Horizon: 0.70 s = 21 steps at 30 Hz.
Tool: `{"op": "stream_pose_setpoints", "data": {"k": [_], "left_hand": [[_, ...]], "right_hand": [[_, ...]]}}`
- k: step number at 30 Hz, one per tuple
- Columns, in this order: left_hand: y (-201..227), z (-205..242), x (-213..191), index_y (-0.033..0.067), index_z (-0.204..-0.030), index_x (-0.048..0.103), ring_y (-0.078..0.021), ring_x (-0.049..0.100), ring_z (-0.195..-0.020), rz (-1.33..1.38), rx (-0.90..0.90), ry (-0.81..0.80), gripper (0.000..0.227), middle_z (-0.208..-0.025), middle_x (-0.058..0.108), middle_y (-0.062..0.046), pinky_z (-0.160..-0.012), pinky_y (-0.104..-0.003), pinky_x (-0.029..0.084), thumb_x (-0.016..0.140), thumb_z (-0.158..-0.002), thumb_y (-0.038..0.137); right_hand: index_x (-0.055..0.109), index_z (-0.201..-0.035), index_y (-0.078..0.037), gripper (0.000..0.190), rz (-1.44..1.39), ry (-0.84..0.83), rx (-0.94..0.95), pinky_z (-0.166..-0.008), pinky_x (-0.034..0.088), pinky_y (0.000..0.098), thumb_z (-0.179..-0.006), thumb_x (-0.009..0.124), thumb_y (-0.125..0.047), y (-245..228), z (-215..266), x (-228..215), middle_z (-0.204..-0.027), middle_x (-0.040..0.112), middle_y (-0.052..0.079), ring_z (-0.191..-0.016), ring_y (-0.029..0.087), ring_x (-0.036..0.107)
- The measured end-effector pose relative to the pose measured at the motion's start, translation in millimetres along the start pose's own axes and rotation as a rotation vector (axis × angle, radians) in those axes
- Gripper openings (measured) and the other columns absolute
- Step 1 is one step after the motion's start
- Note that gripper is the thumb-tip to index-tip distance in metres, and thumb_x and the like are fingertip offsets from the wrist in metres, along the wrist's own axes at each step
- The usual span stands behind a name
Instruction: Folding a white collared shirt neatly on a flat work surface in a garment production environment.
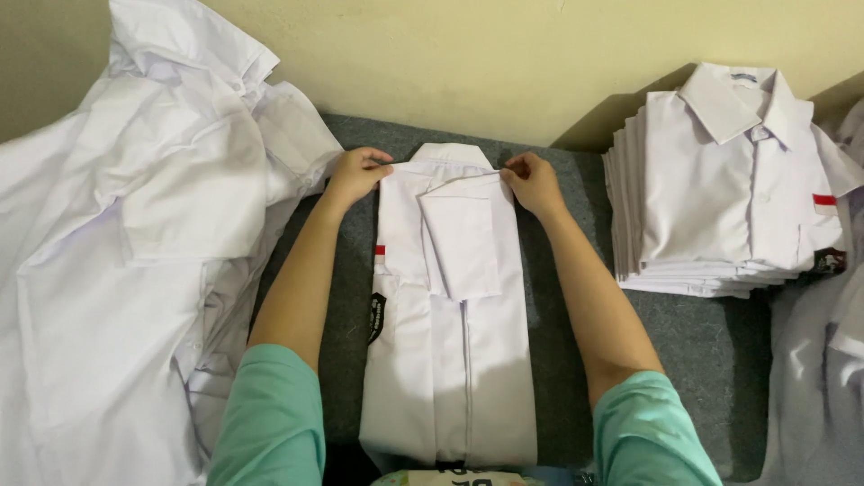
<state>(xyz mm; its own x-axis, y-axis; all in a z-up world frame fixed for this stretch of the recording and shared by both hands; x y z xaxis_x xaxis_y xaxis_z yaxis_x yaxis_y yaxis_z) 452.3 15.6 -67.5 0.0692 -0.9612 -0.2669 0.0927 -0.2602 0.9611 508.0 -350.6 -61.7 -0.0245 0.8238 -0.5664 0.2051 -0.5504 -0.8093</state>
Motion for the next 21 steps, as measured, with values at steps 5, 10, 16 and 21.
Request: {"op": "stream_pose_setpoints", "data": {"k": [5, 10, 16, 21], "left_hand": [[-27, -19, 2, 0.018, -0.106, 0.077, -0.0151, 0.074, -0.081, -0.07, 0.068, 0.1, 0.021, -0.091, 0.076, -0.004, -0.066, -0.026, 0.063, 0.08, -0.085, 0.019], [25, 32, 19, 0.0142, -0.114, 0.07, -0.0311, 0.07, -0.099, -0.367, 0.325, 0.301, 0.029, -0.112, 0.068, -0.01, -0.081, -0.042, 0.06, 0.076, -0.088, 0.022], [113, 154, 105, 0.0126, -0.13, 0.058, -0.0325, 0.047, -0.132, -0.76, 0.473, 0.11, 0.044, -0.136, 0.055, -0.012, -0.097, -0.057, 0.047, 0.062, -0.097, 0.042], [68, 162, 138, 0.0068, -0.164, 0.009, -0.0406, -0.002, -0.157, -0.946, 0.247, -0.211, 0.088, -0.171, 0.0, -0.022, -0.123, -0.062, 0.002, 0.048, -0.1, 0.051]], "right_hand": [[0.076, -0.1, -0.013, 0.011, -0.008, 0.114, 0.02, -0.074, 0.057, 0.0363, -0.089, 0.074, -0.01, -10, 12, 0, -0.09, 0.075, 0.009, -0.086, 0.025, 0.072], [0.07, -0.107, -0.006, 0.019, 0.107, 0.203, -0.067, -0.076, 0.06, 0.0445, -0.094, 0.073, -0.019, -47, 39, -12, -0.1, 0.066, 0.016, -0.095, 0.035, 0.07], [0.064, -0.123, -0.008, 0.024, 0.371, 0.065, -0.334, -0.098, 0.045, 0.0573, -0.102, 0.059, -0.019, -159, 121, 14, -0.134, 0.056, 0.012, -0.127, 0.039, 0.054], [0.022, -0.165, -0.026, 0.059, 0.572, -0.351, -0.13, -0.122, 0.004, 0.0647, -0.112, 0.022, -0.051, -132, 140, 63, -0.173, 0.014, 0.005, -0.158, 0.034, 0.004]]}}
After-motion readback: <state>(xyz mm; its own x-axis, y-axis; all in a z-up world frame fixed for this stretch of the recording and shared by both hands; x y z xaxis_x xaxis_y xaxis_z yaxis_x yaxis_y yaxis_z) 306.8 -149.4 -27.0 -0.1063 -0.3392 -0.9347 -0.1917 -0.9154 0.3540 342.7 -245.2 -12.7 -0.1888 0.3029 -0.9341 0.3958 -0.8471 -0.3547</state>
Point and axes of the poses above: each hand's wrist, its own z-axis away from the middle knuckle, its own x-axis out of the palm, y = z × x, the point moved 9 cm from there along -z, towards the middle knuckle
